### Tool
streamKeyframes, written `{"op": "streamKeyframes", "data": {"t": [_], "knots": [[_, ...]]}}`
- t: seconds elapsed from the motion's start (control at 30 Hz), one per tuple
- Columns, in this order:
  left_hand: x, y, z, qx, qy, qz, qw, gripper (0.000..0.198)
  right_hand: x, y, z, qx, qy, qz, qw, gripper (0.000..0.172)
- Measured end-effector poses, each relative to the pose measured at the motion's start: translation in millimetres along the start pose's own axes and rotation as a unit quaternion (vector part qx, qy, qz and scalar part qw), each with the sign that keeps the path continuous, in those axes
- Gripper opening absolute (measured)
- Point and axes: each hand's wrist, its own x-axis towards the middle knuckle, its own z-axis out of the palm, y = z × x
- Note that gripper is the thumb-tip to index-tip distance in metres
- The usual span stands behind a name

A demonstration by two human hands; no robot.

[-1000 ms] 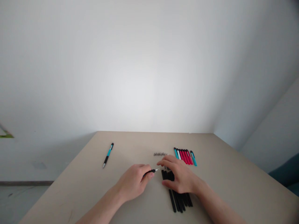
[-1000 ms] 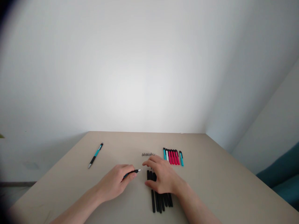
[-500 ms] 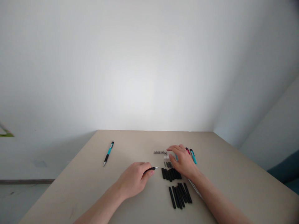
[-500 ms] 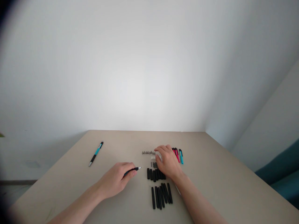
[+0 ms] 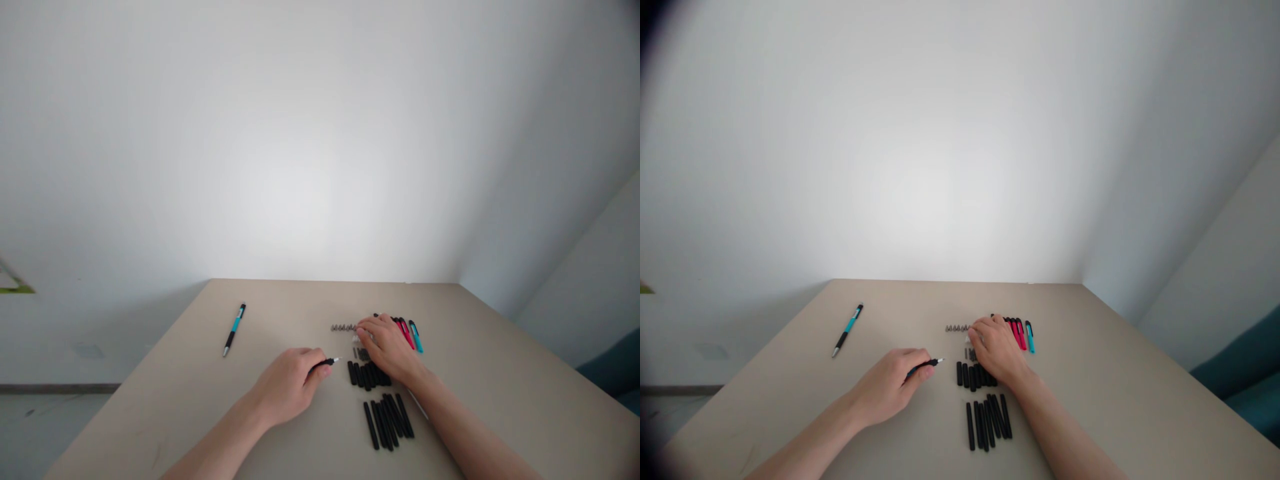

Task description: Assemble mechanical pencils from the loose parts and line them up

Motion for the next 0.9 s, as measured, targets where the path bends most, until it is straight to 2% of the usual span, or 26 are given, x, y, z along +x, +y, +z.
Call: {"op": "streamKeyframes", "data": {"t": [0.33,0.5,0.63,0.73,0.9], "knots": [[-0.1,-0.9,-0.2,0.000,-0.002,-0.002,1.000,0.027,1.6,2.6,2.4,-0.006,0.013,0.009,1.000,0.036],[0.1,-1.3,0.5,-0.004,0.000,-0.004,1.000,0.026,0.8,7.0,3.3,0.021,0.089,0.012,0.996,0.026],[1.0,-1.4,0.3,0.002,0.003,-0.011,1.000,0.026,-2.4,-2.9,-1.2,0.083,0.130,-0.006,0.988,0.019],[1.2,-1.8,0.4,0.009,-0.001,-0.016,1.000,0.026,-5.7,-16.0,-3.6,0.140,0.123,-0.014,0.982,0.018],[1.0,-3.4,2.5,0.016,-0.004,-0.030,0.999,0.026,-10.3,-34.5,-3.7,0.242,0.073,0.006,0.967,0.016]]}}
